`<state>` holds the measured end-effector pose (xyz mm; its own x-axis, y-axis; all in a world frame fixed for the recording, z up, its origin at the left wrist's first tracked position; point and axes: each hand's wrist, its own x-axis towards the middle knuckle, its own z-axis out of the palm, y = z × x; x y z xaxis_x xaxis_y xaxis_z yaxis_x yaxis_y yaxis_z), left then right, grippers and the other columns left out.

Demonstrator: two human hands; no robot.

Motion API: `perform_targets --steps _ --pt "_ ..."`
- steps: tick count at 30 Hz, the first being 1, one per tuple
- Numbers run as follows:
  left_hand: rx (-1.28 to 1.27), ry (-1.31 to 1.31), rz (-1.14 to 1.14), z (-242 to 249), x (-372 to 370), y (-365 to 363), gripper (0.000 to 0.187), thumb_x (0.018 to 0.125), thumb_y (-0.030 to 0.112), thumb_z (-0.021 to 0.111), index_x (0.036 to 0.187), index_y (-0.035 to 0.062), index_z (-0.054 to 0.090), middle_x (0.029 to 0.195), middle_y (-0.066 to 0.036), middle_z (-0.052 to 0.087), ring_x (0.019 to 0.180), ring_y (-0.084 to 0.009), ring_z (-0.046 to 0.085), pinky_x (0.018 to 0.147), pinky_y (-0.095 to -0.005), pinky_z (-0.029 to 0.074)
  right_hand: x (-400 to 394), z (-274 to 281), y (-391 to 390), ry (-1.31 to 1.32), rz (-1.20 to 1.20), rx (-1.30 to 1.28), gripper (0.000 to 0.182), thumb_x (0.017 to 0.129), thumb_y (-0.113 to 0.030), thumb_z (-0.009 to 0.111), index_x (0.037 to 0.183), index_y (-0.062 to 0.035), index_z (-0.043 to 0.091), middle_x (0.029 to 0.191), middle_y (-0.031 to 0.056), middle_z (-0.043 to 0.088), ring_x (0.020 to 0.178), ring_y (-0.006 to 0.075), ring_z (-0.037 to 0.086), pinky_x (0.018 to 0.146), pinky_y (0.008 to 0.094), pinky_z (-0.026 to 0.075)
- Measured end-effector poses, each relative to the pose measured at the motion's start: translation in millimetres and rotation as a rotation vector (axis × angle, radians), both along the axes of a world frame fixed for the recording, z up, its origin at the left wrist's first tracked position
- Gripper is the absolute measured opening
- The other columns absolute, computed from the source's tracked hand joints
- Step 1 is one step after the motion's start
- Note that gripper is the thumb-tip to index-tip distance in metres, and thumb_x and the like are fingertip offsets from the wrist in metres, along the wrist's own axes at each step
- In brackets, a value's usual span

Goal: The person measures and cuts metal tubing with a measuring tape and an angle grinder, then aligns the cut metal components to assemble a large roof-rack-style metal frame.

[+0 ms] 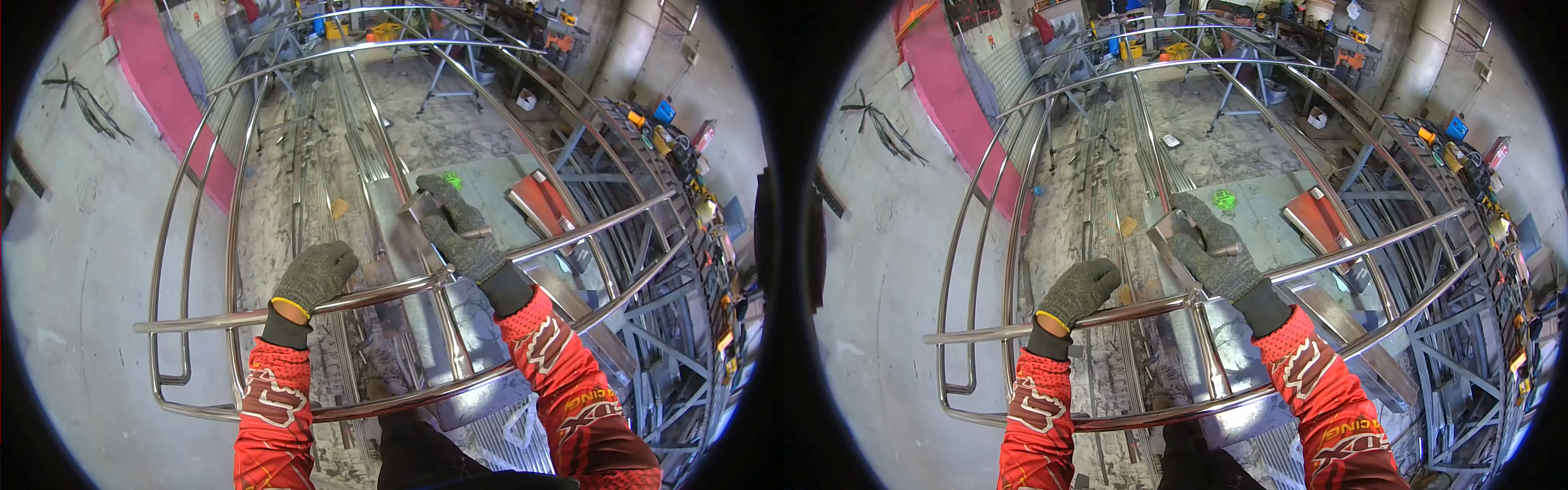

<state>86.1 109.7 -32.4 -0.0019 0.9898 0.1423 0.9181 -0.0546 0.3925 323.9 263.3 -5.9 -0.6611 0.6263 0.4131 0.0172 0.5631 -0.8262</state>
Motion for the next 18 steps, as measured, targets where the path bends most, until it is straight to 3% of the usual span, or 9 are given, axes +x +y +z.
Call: perform_targets --steps 2,8,10,14,16,18 --pt "-0.039 -0.031 0.044 0.9 0.7 -0.2 0.018 0.089 0.020 0.054 0.091 0.0074 0.066 0.094 -0.011 0.063 0.089 -0.0347 0.063 0.076 -0.0464 0.050 0.4 0.0 2.5 -0.013 0.012 -0.004 0.062 0.093 -0.035 0.066 0.142 -0.0047 0.044 0.131 0.0209 0.058 0.120 0.0306 0.058 0.101 0.0402 0.046" --pt "0.012 0.038 -0.027 0.2 -1.3 -0.3 0.017 0.089 0.020 0.054 0.092 0.0075 0.066 0.095 -0.011 0.063 0.089 -0.0344 0.063 0.075 -0.0459 0.051 -0.1 -3.9 4.8 0.007 0.028 -0.008 0.064 0.093 -0.034 0.067 0.144 -0.0036 0.043 0.133 0.0193 0.057 0.121 0.0279 0.057 0.101 0.0390 0.046" --pt "0.056 -0.067 -0.020 1.3 0.4 -0.9 0.025 0.092 0.025 0.052 0.091 0.0016 0.062 0.083 -0.018 0.059 0.079 -0.0373 0.061 0.070 -0.0445 0.048 0.5 -2.2 3.6 0.001 0.029 -0.015 0.064 0.093 -0.034 0.067 0.144 -0.0034 0.043 0.134 0.0190 0.057 0.121 0.0269 0.056 0.102 0.0386 0.046" --pt "0.059 -0.049 -0.019 -2.9 -1.8 0.0 0.025 0.092 0.024 0.051 0.091 0.0015 0.061 0.083 -0.018 0.059 0.079 -0.0370 0.061 0.070 -0.0448 0.048 0.5 1.1 0.8 -0.005 0.030 -0.070 0.064 0.093 -0.034 0.067 0.143 -0.0030 0.044 0.133 0.0181 0.057 0.122 0.0247 0.055 0.102 0.0377 0.045" --pt "-0.045 0.023 0.011 4.2 0.6 -0.6 0.020 0.090 0.022 0.053 0.092 0.0074 0.066 0.094 -0.012 0.063 0.090 -0.0357 0.063 0.076 -0.0469 0.050 0.2 1.4 1.2 -0.010 0.033 -0.095 0.063 0.093 -0.034 0.068 0.143 -0.0031 0.044 0.133 0.0177 0.057 0.121 0.0243 0.055 0.102 0.0375 0.045" --pt "-0.040 0.019 0.009 2.4 0.5 -0.5 0.019 0.090 0.022 0.053 0.092 0.0073 0.066 0.094 -0.012 0.063 0.090 -0.0356 0.063 0.076 -0.0468 0.050 0.6 1.7 0.8 -0.016 0.036 -0.123 0.063 0.093 -0.033 0.068 0.143 -0.0033 0.044 0.132 0.0174 0.057 0.121 0.0240 0.055 0.103 0.0374 0.045"
